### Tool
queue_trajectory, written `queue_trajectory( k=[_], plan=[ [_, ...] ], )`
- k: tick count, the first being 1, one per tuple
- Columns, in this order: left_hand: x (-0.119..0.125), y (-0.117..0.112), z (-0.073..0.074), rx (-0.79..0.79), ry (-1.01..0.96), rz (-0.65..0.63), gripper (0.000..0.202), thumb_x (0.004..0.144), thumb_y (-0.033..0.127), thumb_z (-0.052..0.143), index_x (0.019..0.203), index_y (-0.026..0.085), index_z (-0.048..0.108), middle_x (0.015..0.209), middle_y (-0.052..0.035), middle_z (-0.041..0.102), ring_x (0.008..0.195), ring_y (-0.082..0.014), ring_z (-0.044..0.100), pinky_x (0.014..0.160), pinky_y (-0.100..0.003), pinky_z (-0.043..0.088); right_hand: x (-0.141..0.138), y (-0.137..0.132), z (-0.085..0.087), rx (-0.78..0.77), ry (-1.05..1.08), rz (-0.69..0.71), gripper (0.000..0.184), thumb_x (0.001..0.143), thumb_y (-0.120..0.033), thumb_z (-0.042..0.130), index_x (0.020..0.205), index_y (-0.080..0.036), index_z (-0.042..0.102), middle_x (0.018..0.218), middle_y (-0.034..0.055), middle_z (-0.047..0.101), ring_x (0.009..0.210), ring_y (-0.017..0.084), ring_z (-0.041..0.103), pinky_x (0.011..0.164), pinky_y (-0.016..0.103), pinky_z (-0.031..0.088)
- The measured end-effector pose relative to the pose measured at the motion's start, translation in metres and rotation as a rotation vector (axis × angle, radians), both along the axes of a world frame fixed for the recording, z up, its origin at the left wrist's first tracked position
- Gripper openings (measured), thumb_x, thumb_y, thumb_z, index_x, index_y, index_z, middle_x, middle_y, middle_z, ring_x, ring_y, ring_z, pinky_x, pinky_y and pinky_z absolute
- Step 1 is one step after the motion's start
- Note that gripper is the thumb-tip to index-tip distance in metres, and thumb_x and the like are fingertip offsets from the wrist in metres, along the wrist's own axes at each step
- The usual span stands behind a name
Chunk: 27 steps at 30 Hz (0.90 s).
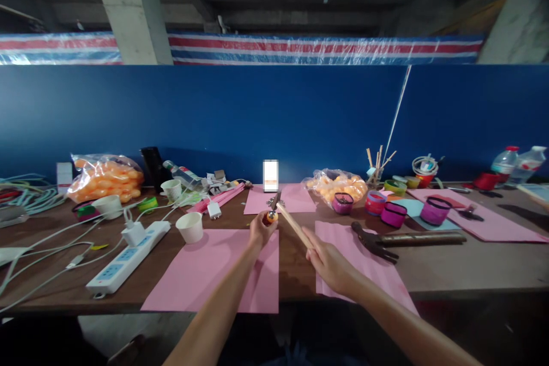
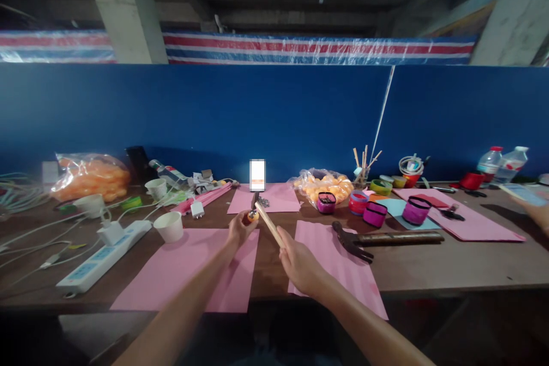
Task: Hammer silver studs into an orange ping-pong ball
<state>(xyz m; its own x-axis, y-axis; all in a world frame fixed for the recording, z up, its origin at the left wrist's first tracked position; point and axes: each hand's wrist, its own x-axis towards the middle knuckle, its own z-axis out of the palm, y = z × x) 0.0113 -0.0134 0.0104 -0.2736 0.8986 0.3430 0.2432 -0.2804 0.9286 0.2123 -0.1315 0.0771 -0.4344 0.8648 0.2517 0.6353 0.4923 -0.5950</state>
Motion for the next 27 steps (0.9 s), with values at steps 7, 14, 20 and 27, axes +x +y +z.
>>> queue_trajectory(
  k=[7, 14, 20, 27],
  plan=[
    [-0.0006, 0.0026, -0.0035, 0.011, 0.032, 0.008, 0.029, 0.055, 0.018, 0.064, 0.084, 0.016, 0.062, 0.067, -0.0006, 0.065, 0.059, -0.0113, 0.059, 0.058, -0.021, 0.047, -0.0017, 0.0006, 0.0005, 0.007, -0.015, 0.013, 0.049, 0.085, -0.020, 0.030, 0.133, -0.013, 0.024, 0.093, 0.0096, 0.060, 0.080, 0.017, 0.056, 0.073, 0.030, 0.043],
    [-0.0027, -0.0004, -0.0011, 0.019, 0.052, 0.030, 0.033, 0.056, 0.022, 0.065, 0.088, 0.017, 0.061, 0.070, -0.0005, 0.064, 0.058, -0.0114, 0.058, 0.056, -0.020, 0.046, -0.0020, 0.0012, 0.0032, 0.008, 0.034, 0.024, 0.050, 0.085, -0.020, 0.031, 0.134, -0.015, 0.022, 0.091, 0.0080, 0.060, 0.079, 0.016, 0.056, 0.072, 0.028, 0.043],
    [-0.0018, 0.0036, -0.0040, 0.021, 0.019, 0.024, 0.033, 0.053, 0.021, 0.067, 0.085, 0.016, 0.059, 0.072, -0.0011, 0.062, 0.057, -0.0103, 0.057, 0.054, -0.021, 0.047, -0.0018, 0.0009, 0.0038, -0.002, -0.001, 0.026, 0.050, 0.085, -0.020, 0.030, 0.134, -0.012, 0.023, 0.085, 0.0082, 0.060, 0.077, 0.017, 0.055, 0.072, 0.029, 0.042],
    [-0.0006, 0.0066, -0.0070, 0.022, -0.081, 0.017, 0.039, 0.048, 0.017, 0.070, 0.085, 0.017, 0.055, 0.069, 0.0017, 0.058, 0.054, -0.0081, 0.055, 0.052, -0.021, 0.047, -0.0024, 0.0006, 0.0011, -0.033, 0.028, 0.000, 0.049, 0.085, -0.021, 0.030, 0.133, -0.015, 0.023, 0.088, 0.0071, 0.059, 0.075, 0.016, 0.055, 0.068, 0.028, 0.042]
  ],
)
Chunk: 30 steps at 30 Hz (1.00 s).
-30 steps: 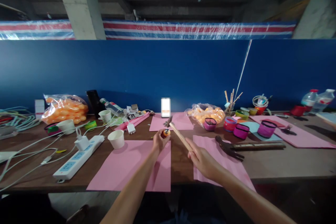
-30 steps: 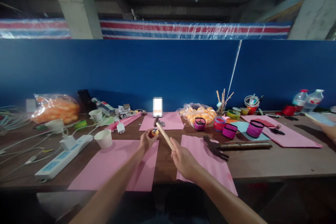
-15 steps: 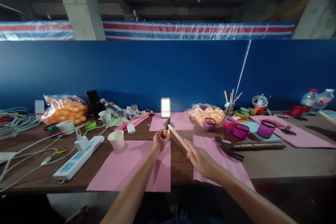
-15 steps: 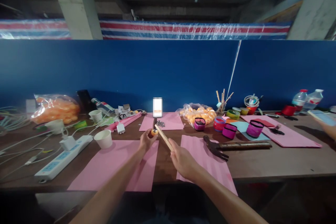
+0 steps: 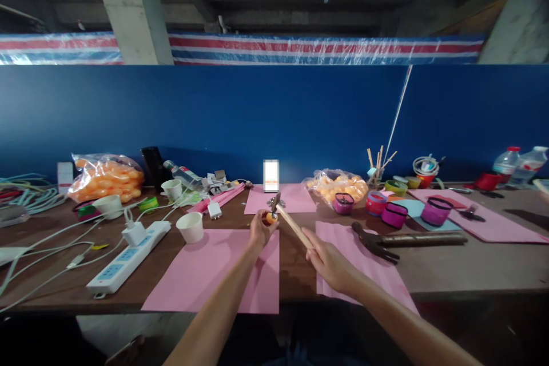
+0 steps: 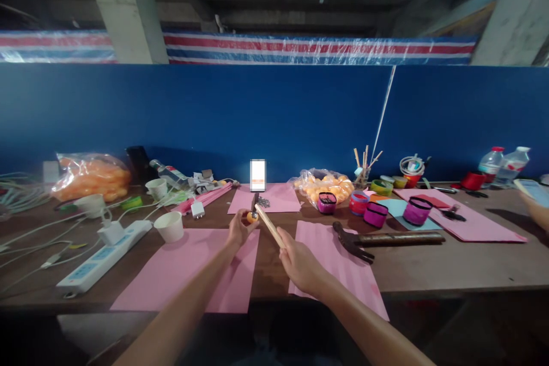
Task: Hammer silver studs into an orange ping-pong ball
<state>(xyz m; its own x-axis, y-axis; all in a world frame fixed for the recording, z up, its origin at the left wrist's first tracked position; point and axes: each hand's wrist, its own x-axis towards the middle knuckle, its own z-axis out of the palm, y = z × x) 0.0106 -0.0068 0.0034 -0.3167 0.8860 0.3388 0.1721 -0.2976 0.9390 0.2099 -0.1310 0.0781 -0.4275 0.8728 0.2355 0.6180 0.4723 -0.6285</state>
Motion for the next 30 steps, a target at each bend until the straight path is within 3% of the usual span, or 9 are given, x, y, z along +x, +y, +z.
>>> queue_trajectory(
  k=[5, 9, 16, 24, 30],
  plan=[
    [0.0014, -0.0001, -0.0004, 0.006, -0.059, -0.015, 0.039, 0.044, 0.015, 0.072, 0.079, 0.016, 0.056, 0.065, 0.0031, 0.058, 0.052, -0.0083, 0.054, 0.051, -0.022, 0.047, -0.0002, 0.0020, -0.0050, -0.004, -0.002, 0.015, 0.048, 0.085, -0.021, 0.029, 0.132, -0.013, 0.025, 0.086, 0.0071, 0.059, 0.071, 0.016, 0.054, 0.067, 0.028, 0.042],
    [0.0008, -0.0021, 0.0020, -0.001, -0.080, -0.020, 0.036, 0.044, 0.017, 0.073, 0.077, 0.015, 0.059, 0.064, 0.0018, 0.060, 0.054, -0.0092, 0.055, 0.052, -0.021, 0.046, 0.0001, 0.0018, 0.0007, 0.002, 0.024, -0.002, 0.049, 0.085, -0.020, 0.029, 0.133, -0.013, 0.023, 0.087, 0.0074, 0.058, 0.073, 0.016, 0.054, 0.066, 0.027, 0.042],
    [0.0024, -0.0049, 0.0079, 0.007, -0.141, -0.065, 0.043, 0.049, 0.014, 0.071, 0.091, 0.015, 0.062, 0.070, 0.0004, 0.063, 0.058, -0.0086, 0.056, 0.060, -0.021, 0.046, 0.0017, -0.0003, 0.0028, 0.005, 0.011, -0.004, 0.049, 0.084, -0.020, 0.030, 0.133, -0.015, 0.024, 0.089, 0.0072, 0.059, 0.075, 0.016, 0.055, 0.068, 0.027, 0.042],
    [0.0025, 0.0011, 0.0012, 0.002, -0.121, -0.060, 0.048, 0.049, 0.008, 0.069, 0.096, 0.016, 0.061, 0.071, 0.0001, 0.062, 0.057, -0.0074, 0.056, 0.059, -0.021, 0.047, 0.0020, 0.0008, 0.0009, -0.003, -0.004, 0.005, 0.050, 0.085, -0.021, 0.030, 0.133, -0.014, 0.023, 0.085, 0.0070, 0.060, 0.073, 0.016, 0.056, 0.069, 0.028, 0.042],
    [0.0014, 0.0013, -0.0011, -0.014, -0.040, -0.041, 0.041, 0.051, 0.018, 0.071, 0.091, 0.015, 0.063, 0.067, -0.0001, 0.061, 0.054, -0.0080, 0.053, 0.055, -0.020, 0.046, 0.0011, -0.0017, 0.0040, -0.008, -0.022, -0.002, 0.050, 0.085, -0.021, 0.030, 0.133, -0.011, 0.024, 0.086, 0.0081, 0.060, 0.073, 0.016, 0.055, 0.068, 0.028, 0.042]
  ],
)
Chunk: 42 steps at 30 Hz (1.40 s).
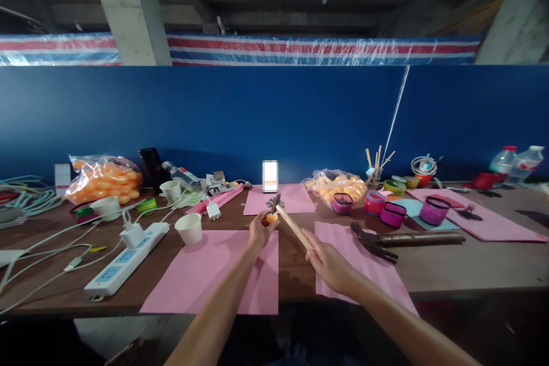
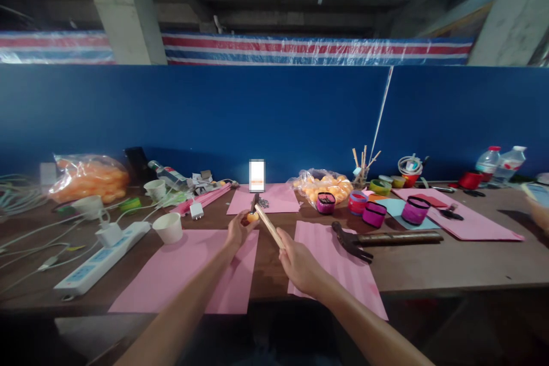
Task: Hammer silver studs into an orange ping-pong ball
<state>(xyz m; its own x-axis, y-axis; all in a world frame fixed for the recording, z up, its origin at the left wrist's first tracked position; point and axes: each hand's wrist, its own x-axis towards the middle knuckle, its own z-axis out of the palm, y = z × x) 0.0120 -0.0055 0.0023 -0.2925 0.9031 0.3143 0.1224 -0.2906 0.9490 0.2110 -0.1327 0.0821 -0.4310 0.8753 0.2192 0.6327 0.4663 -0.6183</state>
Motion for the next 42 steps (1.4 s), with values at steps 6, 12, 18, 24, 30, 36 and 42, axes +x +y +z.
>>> queue_trajectory(
  k=[6, 12, 18, 24, 30, 36, 42],
  plan=[
    [-0.0023, -0.0020, 0.0032, -0.020, 0.081, 0.051, 0.035, 0.048, 0.026, 0.072, 0.081, 0.015, 0.065, 0.065, -0.0005, 0.062, 0.054, -0.0107, 0.054, 0.054, -0.022, 0.046, -0.0003, -0.0009, 0.0006, -0.007, -0.004, -0.016, 0.049, 0.085, -0.020, 0.029, 0.133, -0.011, 0.023, 0.087, 0.0086, 0.060, 0.074, 0.017, 0.055, 0.068, 0.029, 0.042],
    [-0.0024, -0.0026, 0.0052, -0.019, 0.078, 0.055, 0.035, 0.050, 0.024, 0.072, 0.083, 0.015, 0.066, 0.065, -0.0014, 0.063, 0.056, -0.0122, 0.056, 0.058, -0.025, 0.047, 0.0000, -0.0001, -0.0015, 0.003, 0.012, -0.004, 0.049, 0.085, -0.021, 0.030, 0.133, -0.015, 0.023, 0.087, 0.0073, 0.059, 0.077, 0.017, 0.055, 0.070, 0.028, 0.042],
    [0.0003, -0.0003, 0.0025, 0.005, -0.011, 0.004, 0.042, 0.053, 0.019, 0.070, 0.095, 0.016, 0.062, 0.075, -0.0022, 0.065, 0.062, -0.0117, 0.059, 0.062, -0.024, 0.048, 0.0015, -0.0008, -0.0028, 0.021, 0.021, -0.003, 0.049, 0.085, -0.021, 0.030, 0.133, -0.015, 0.023, 0.088, 0.0076, 0.059, 0.074, 0.017, 0.055, 0.067, 0.028, 0.042],
    [0.0008, 0.0007, 0.0016, 0.010, -0.076, -0.007, 0.039, 0.050, 0.015, 0.072, 0.088, 0.016, 0.064, 0.070, -0.0009, 0.065, 0.059, -0.0114, 0.058, 0.059, -0.023, 0.048, 0.0011, -0.0012, -0.0002, 0.012, 0.001, -0.012, 0.048, 0.085, -0.020, 0.029, 0.132, -0.015, 0.025, 0.088, 0.0077, 0.060, 0.071, 0.016, 0.055, 0.064, 0.027, 0.042],
    [0.0007, 0.0002, 0.0023, 0.015, -0.074, -0.025, 0.042, 0.049, 0.012, 0.072, 0.090, 0.016, 0.064, 0.071, -0.0009, 0.064, 0.057, -0.0096, 0.057, 0.058, -0.023, 0.048, 0.0004, -0.0025, 0.0027, 0.007, 0.000, -0.013, 0.047, 0.084, -0.019, 0.029, 0.131, -0.016, 0.029, 0.088, 0.0074, 0.059, 0.072, 0.016, 0.055, 0.067, 0.028, 0.042],
    [0.0005, -0.0014, 0.0041, 0.031, -0.073, -0.026, 0.041, 0.049, 0.011, 0.071, 0.089, 0.016, 0.064, 0.070, -0.0009, 0.064, 0.056, -0.0104, 0.057, 0.055, -0.023, 0.048, 0.0006, -0.0021, 0.0023, 0.014, -0.009, -0.009, 0.047, 0.084, -0.018, 0.029, 0.131, -0.013, 0.028, 0.088, 0.0081, 0.059, 0.076, 0.016, 0.055, 0.071, 0.029, 0.042],
    [-0.0006, -0.0004, 0.0022, 0.034, -0.086, -0.002, 0.048, 0.047, 0.010, 0.071, 0.094, 0.018, 0.061, 0.077, -0.0022, 0.064, 0.058, -0.0107, 0.058, 0.056, -0.024, 0.048, 0.0026, -0.0006, 0.0009, 0.009, -0.011, -0.010, 0.047, 0.084, -0.018, 0.029, 0.131, -0.015, 0.028, 0.088, 0.0073, 0.060, 0.074, 0.016, 0.056, 0.071, 0.028, 0.042]
  ],
)
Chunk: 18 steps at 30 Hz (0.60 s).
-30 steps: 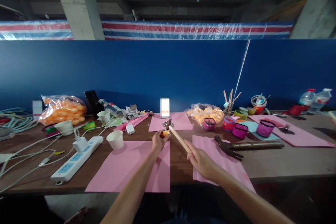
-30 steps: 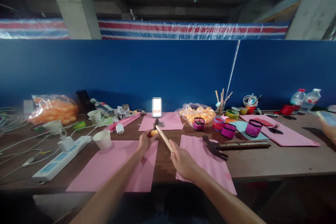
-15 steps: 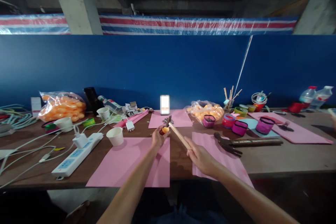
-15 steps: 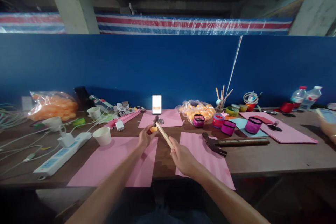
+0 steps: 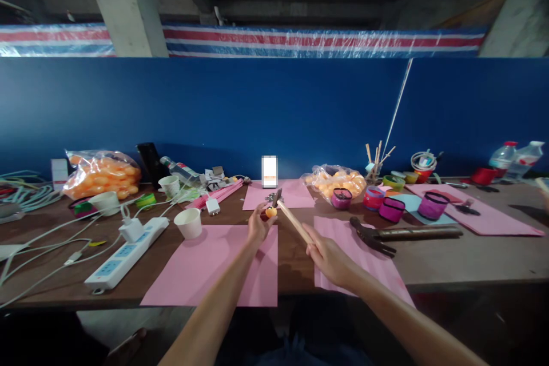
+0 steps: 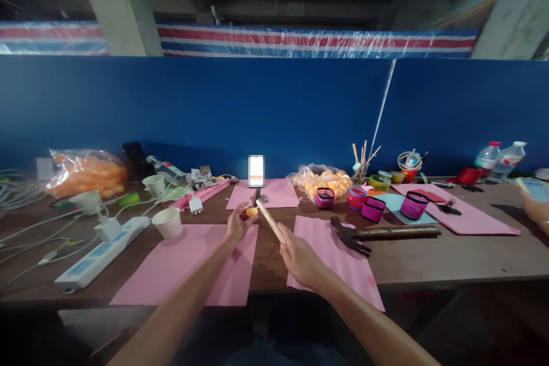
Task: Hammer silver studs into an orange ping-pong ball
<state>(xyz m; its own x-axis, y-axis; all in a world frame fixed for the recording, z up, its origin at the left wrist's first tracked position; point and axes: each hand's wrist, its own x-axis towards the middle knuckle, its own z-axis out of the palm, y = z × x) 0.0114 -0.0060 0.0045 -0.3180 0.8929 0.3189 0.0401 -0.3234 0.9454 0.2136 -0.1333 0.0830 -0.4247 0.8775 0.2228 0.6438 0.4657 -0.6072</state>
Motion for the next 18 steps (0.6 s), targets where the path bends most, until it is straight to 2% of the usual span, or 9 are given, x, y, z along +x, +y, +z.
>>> queue_trajectory(
  k=[5, 9, 15, 18],
  plan=[
    [0.000, 0.001, -0.002, 0.014, 0.014, -0.019, 0.041, 0.048, 0.009, 0.070, 0.087, 0.017, 0.062, 0.077, -0.0019, 0.064, 0.061, -0.0103, 0.059, 0.059, -0.023, 0.048, 0.001, 0.001, -0.002, -0.001, 0.027, -0.009, 0.047, 0.084, -0.019, 0.031, 0.131, -0.016, 0.030, 0.087, 0.0065, 0.061, 0.073, 0.016, 0.056, 0.070, 0.028, 0.043],
    [0.000, 0.002, -0.002, 0.016, 0.013, -0.018, 0.042, 0.047, 0.008, 0.069, 0.088, 0.017, 0.062, 0.075, -0.0008, 0.064, 0.057, -0.0085, 0.057, 0.057, -0.021, 0.047, 0.000, 0.002, -0.003, -0.016, 0.029, -0.008, 0.047, 0.084, -0.019, 0.030, 0.131, -0.017, 0.030, 0.086, 0.0063, 0.060, 0.075, 0.016, 0.056, 0.071, 0.029, 0.043],
    [0.001, 0.002, -0.002, 0.013, -0.016, 0.001, 0.041, 0.044, 0.006, 0.070, 0.083, 0.016, 0.062, 0.075, -0.0009, 0.063, 0.057, -0.0081, 0.057, 0.057, -0.020, 0.047, -0.003, 0.001, -0.010, 0.014, -0.002, -0.018, 0.050, 0.085, -0.020, 0.030, 0.134, -0.016, 0.023, 0.093, 0.0087, 0.060, 0.079, 0.017, 0.057, 0.071, 0.030, 0.043],
    [0.000, -0.001, -0.001, 0.006, -0.024, -0.023, 0.038, 0.045, 0.006, 0.070, 0.081, 0.015, 0.062, 0.072, -0.0005, 0.063, 0.057, -0.0086, 0.057, 0.057, -0.022, 0.048, -0.005, 0.004, -0.015, 0.033, -0.035, 0.005, 0.050, 0.084, -0.019, 0.030, 0.133, -0.016, 0.024, 0.099, 0.0101, 0.060, 0.084, 0.019, 0.057, 0.075, 0.031, 0.043]
  ],
)
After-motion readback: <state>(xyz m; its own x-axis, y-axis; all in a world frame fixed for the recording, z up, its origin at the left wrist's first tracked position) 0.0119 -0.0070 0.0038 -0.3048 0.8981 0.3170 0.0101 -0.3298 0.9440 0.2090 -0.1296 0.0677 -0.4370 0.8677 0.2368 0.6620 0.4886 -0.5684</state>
